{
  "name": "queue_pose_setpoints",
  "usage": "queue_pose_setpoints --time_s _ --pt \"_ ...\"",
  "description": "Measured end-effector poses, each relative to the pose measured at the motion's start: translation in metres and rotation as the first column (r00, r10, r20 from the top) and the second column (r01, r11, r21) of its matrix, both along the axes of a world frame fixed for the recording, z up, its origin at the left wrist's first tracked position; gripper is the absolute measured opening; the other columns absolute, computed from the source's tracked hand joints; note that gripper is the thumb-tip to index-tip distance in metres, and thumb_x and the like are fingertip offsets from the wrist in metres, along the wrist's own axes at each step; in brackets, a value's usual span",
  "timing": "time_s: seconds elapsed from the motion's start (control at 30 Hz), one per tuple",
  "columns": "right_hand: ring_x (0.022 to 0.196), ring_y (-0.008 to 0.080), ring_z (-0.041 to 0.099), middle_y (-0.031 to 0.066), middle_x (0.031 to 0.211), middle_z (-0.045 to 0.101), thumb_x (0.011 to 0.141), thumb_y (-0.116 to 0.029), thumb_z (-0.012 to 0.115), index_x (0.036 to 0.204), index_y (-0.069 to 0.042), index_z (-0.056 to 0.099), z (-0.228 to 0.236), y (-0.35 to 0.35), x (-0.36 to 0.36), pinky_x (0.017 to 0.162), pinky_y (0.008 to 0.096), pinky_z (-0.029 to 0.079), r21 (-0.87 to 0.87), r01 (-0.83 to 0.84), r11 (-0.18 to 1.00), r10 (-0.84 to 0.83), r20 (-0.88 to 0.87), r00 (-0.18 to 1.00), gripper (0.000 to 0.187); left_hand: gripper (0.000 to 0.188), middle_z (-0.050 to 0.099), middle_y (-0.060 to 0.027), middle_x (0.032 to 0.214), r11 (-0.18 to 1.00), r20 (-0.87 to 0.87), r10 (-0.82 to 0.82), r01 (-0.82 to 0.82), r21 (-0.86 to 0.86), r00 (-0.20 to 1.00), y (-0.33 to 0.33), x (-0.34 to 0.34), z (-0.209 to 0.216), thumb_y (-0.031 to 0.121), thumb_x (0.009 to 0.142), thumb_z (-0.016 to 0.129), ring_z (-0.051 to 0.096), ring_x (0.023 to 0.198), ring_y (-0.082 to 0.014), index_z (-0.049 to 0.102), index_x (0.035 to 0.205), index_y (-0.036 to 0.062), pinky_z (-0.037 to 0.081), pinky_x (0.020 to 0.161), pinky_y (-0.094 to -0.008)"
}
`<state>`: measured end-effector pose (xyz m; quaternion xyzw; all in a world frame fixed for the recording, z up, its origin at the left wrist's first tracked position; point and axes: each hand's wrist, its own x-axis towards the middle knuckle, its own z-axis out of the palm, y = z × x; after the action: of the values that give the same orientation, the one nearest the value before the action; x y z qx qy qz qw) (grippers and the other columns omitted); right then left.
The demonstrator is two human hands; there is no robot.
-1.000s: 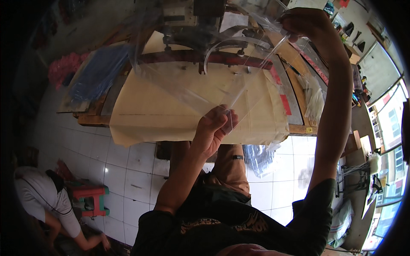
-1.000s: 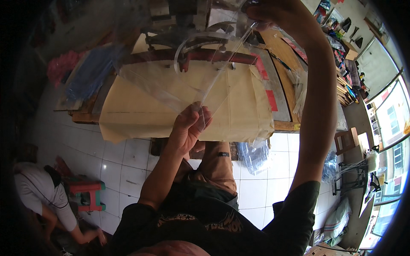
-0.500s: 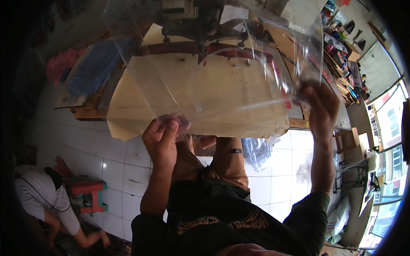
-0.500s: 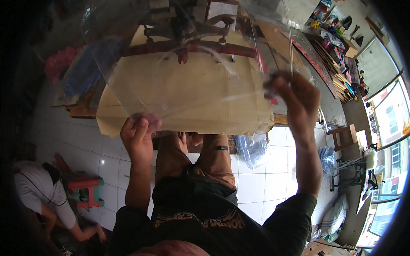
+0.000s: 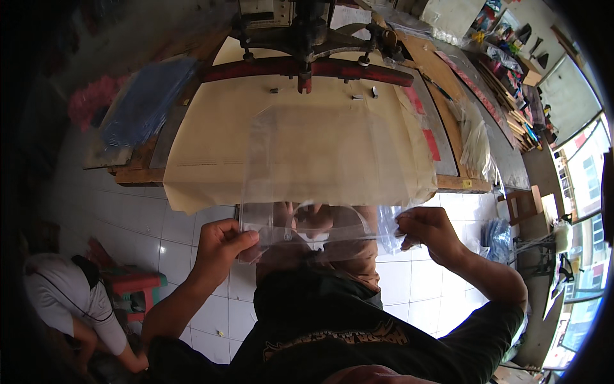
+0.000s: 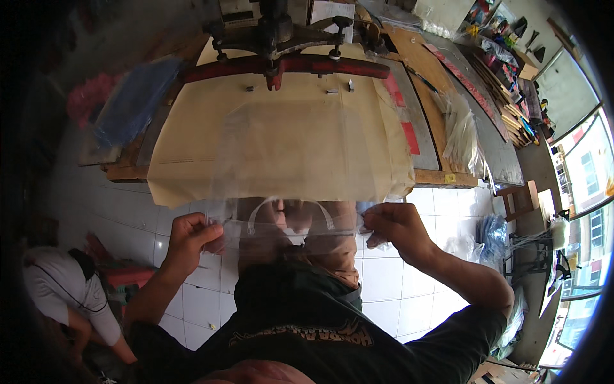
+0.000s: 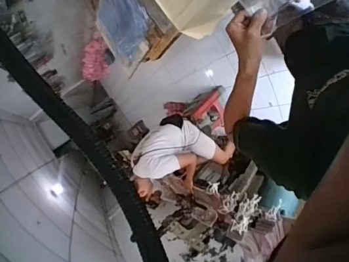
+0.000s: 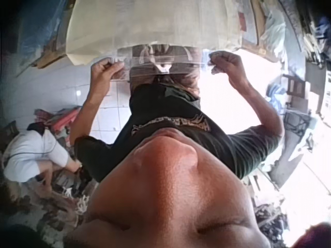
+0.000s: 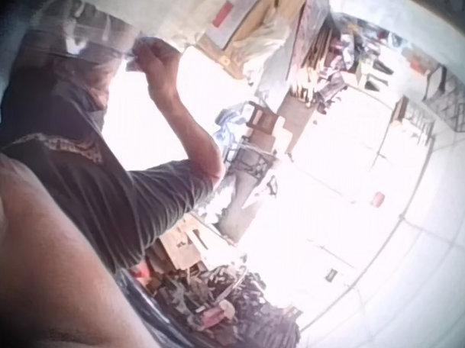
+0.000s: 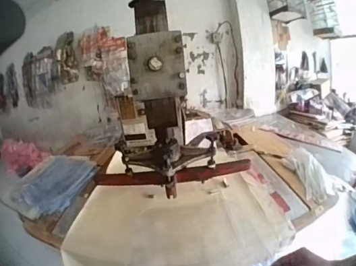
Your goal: The person repeatedly places plastic bags and handles onto a work table and seals them using a press machine.
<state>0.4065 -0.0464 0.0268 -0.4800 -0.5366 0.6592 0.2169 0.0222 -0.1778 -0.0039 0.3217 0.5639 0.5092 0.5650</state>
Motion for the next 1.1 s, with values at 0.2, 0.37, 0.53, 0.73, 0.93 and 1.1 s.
queue_pose_setpoints --time_s 0.2,0.37,0.53,0.73,0.93,1.1 --pt "0.072 0.0193 0.069 0.0147 0.088 0.069 0.099 -0.011 0.063 0.105 0.009 0.065 0.001 0.037 -0.027 0.066 0.032 0.06 0.011 0.018 1.0 -0.017 -0.096 0.995 0.021 0.011 0.068 -0.0104 0.073 0.994 0.013 0.02 -0.022 0.103 1.0 0.036 -0.02 0.015 0.007 0.089 0.068 0.066 0.061 -0.0163 0.067 0.089 -0.0046 0.057 0.06 -0.0314" --pt "0.073 0.0181 0.069 0.0132 0.088 0.07 0.097 -0.012 0.063 0.105 0.008 0.066 0.004 0.049 -0.035 0.067 0.0322 0.059 -0.062 0.036 0.997 -0.043 -0.113 0.993 0.021 0.014 0.068 -0.0104 0.073 0.999 0.029 0.022 -0.024 0.04 0.999 0.052 -0.03 0.018 0.011 0.087 0.071 0.066 0.061 -0.0169 0.066 0.086 -0.0022 0.058 0.061 -0.031" --pt "0.072 0.0179 0.068 0.0123 0.089 0.07 0.096 -0.015 0.066 0.106 0.006 0.066 0.009 0.063 -0.041 0.068 0.0318 0.057 -0.098 0.083 0.992 -0.09 -0.062 0.994 0.023 0.014 0.068 -0.0088 0.078 1.0 0.031 0.02 -0.021 0.016 0.999 0.07 -0.034 0.027 0.013 0.088 0.071 0.067 0.066 -0.016 0.065 0.087 0.0002 0.058 0.06 -0.0298" --pt "0.066 0.0136 0.063 0.0094 0.09 0.072 0.095 -0.021 0.068 0.105 0.0 0.068 0.011 0.124 -0.054 0.065 0.0285 0.054 -0.041 0.156 0.987 -0.159 -0.079 0.984 0.023 0.013 0.067 -0.0052 0.079 1.0 0.057 0.015 -0.016 0.019 0.998 0.131 -0.055 0.034 0.015 0.089 0.072 0.067 0.069 -0.0148 0.066 0.088 0.0038 0.059 0.064 -0.0275" --pt "0.057 0.0104 0.057 0.0081 0.089 0.072 0.094 -0.02 0.068 0.103 0.0 0.069 -0.007 0.175 -0.059 0.057 0.0278 0.051 0.008 0.182 0.983 -0.18 -0.111 0.977 0.021 0.013 0.067 -0.0046 0.082 0.997 0.04 -0.033 0.03 0.077 0.999 0.184 -0.065 0.032 0.015 0.089 0.073 0.067 0.073 -0.0136 0.066 0.087 0.005 0.059 0.065 -0.0266" --pt "0.05 0.0107 0.052 0.0093 0.084 0.069 0.097 -0.019 0.065 0.105 0.002 0.067 -0.027 0.168 -0.051 0.046 0.0258 0.044 -0.077 0.143 0.987 -0.14 0.047 0.989 0.023 0.018 0.068 -0.0033 0.082 0.97 -0.004 -0.1 0.097 -0.221 0.995 0.174 -0.06 0.004 0.021 0.089 0.076 0.066 0.071 -0.0111 0.068 0.089 0.0051 0.059 0.066 -0.0261"
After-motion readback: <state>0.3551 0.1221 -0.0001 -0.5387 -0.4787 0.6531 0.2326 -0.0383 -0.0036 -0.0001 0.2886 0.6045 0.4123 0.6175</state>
